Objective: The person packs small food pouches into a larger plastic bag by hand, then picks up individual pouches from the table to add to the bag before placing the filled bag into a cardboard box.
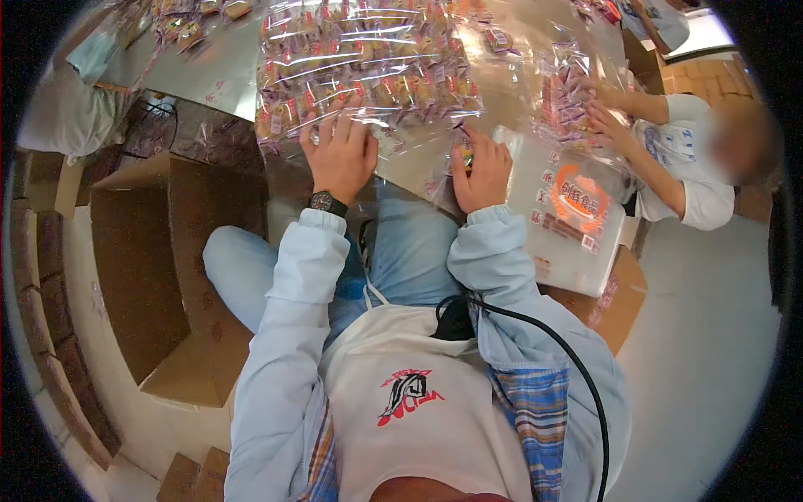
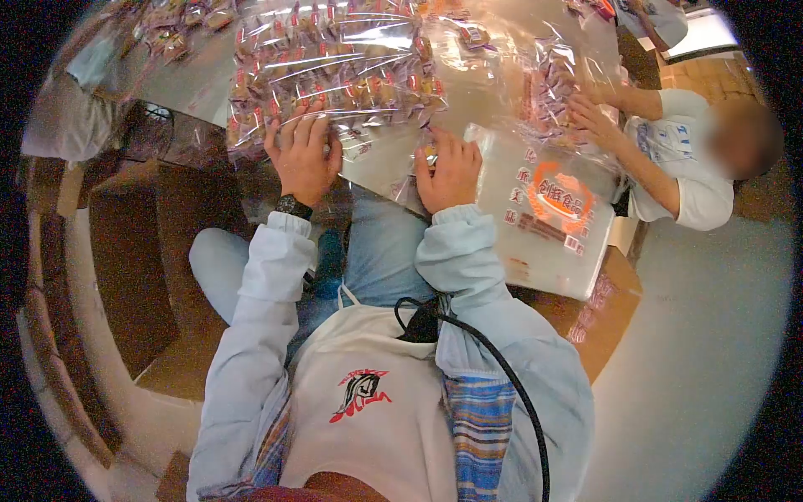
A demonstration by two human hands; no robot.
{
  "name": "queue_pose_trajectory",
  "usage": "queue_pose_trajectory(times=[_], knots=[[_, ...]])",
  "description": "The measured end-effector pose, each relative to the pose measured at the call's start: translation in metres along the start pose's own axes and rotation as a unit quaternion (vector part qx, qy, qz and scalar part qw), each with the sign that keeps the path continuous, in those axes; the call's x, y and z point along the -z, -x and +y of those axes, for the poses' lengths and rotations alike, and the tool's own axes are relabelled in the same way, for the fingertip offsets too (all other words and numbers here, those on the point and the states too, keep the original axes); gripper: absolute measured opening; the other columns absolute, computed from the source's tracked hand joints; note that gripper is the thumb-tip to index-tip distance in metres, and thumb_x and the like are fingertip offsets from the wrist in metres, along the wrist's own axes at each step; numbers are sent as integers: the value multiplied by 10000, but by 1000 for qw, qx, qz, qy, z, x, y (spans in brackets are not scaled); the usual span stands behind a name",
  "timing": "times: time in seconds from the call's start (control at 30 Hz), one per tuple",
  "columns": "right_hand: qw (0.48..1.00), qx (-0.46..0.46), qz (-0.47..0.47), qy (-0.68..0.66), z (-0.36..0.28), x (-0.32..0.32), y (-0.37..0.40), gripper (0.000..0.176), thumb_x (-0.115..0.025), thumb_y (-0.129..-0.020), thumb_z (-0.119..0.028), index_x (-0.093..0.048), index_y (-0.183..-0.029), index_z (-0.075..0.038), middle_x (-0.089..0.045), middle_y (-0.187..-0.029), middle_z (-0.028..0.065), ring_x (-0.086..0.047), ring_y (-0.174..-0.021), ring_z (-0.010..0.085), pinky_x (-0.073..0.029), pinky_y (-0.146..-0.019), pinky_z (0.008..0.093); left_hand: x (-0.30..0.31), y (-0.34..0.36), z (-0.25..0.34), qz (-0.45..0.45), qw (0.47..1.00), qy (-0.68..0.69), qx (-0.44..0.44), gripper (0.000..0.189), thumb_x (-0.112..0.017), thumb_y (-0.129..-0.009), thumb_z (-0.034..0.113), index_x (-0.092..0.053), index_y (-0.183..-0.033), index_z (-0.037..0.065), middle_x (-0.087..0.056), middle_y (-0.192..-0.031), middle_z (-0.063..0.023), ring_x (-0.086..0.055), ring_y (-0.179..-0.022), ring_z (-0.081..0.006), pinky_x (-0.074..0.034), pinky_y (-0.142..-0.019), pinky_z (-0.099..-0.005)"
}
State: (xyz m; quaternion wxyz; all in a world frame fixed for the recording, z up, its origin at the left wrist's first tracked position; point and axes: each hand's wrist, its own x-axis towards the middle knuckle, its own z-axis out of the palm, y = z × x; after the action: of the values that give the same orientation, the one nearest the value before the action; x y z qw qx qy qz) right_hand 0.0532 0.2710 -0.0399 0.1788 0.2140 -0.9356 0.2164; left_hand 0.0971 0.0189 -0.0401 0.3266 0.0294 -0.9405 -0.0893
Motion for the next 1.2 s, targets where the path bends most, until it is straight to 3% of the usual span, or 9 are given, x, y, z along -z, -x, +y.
queue_pose_trajectory(times=[0.1,0.2,0.37,0.67,0.77,0.97,1.2], knots=[[1000,-2,0,1,-1,1,0,468,-594,-976,-362,-589,-1352,-84,-632,-1249,122,-539,-1192,340,-296,-1159,547,-2,1,0,-2,1000,-1,4,435,-715,-818,235,-673,-1247,173,-639,-1393,25,-525,-1345,-172,-224,-1215,-482],[1000,-9,-11,-5,-2,1,0,469,-598,-975,-364,-589,-1357,-92,-633,-1253,113,-538,-1201,335,-293,-1162,545,-6,-1,1,23,999,22,5,213,-707,-816,207,-705,-1024,164,-628,-1410,28,-562,-1305,-204,-245,-1197,-529],[1000,-5,-5,-4,1,-2,1,475,-596,-977,-367,-586,-1369,-100,-633,-1249,108,-539,-1206,326,-287,-1165,538,0,-1,3,25,999,-19,6,583,-691,-821,205,-616,-1398,210,-651,-1369,28,-579,-1286,-206,-331,-1184,-484],[1000,2,-6,4,-4,4,-2,429,-585,-1002,-340,-600,-1334,-70,-652,-1271,110,-569,-1165,331,-315,-1125,505,-6,-1,-3,42,999,3,-7,491,-725,-817,238,-674,-1300,167,-652,-1371,7,-541,-1316,-200,-305,-1176,-484],[1000,-7,-9,-15,-1,2,-1,475,-604,-967,-362,-589,-1358,-92,-638,-1230,109,-547,-1188,325,-290,-1158,534,-6,-2,-1,37,999,-1,-1,438,-730,-818,246,-689,-1246,157,-668,-1328,13,-551,-1298,-195,-286,-1179,-488],[1000,-9,-1,-13,-2,3,0,452,-605,-963,-357,-596,-1338,-105,-642,-1249,98,-549,-1201,323,-292,-1157,544,-4,-10,7,33,999,-3,10,373,-745,-821,272,-714,-1188,211,-684,-1184,32,-574,-1181,-202,-279,-1141,-495],[1000,-12,-4,-19,-2,3,-1,446,-599,-967,-355,-596,-1338,-108,-640,-1251,106,-546,-1209,330,-285,-1162,554,-1,-15,10,29,999,-6,15,322,-748,-829,273,-738,-1150,241,-683,-1135,38,-563,-1117,-220,-293,-1098,-500]])
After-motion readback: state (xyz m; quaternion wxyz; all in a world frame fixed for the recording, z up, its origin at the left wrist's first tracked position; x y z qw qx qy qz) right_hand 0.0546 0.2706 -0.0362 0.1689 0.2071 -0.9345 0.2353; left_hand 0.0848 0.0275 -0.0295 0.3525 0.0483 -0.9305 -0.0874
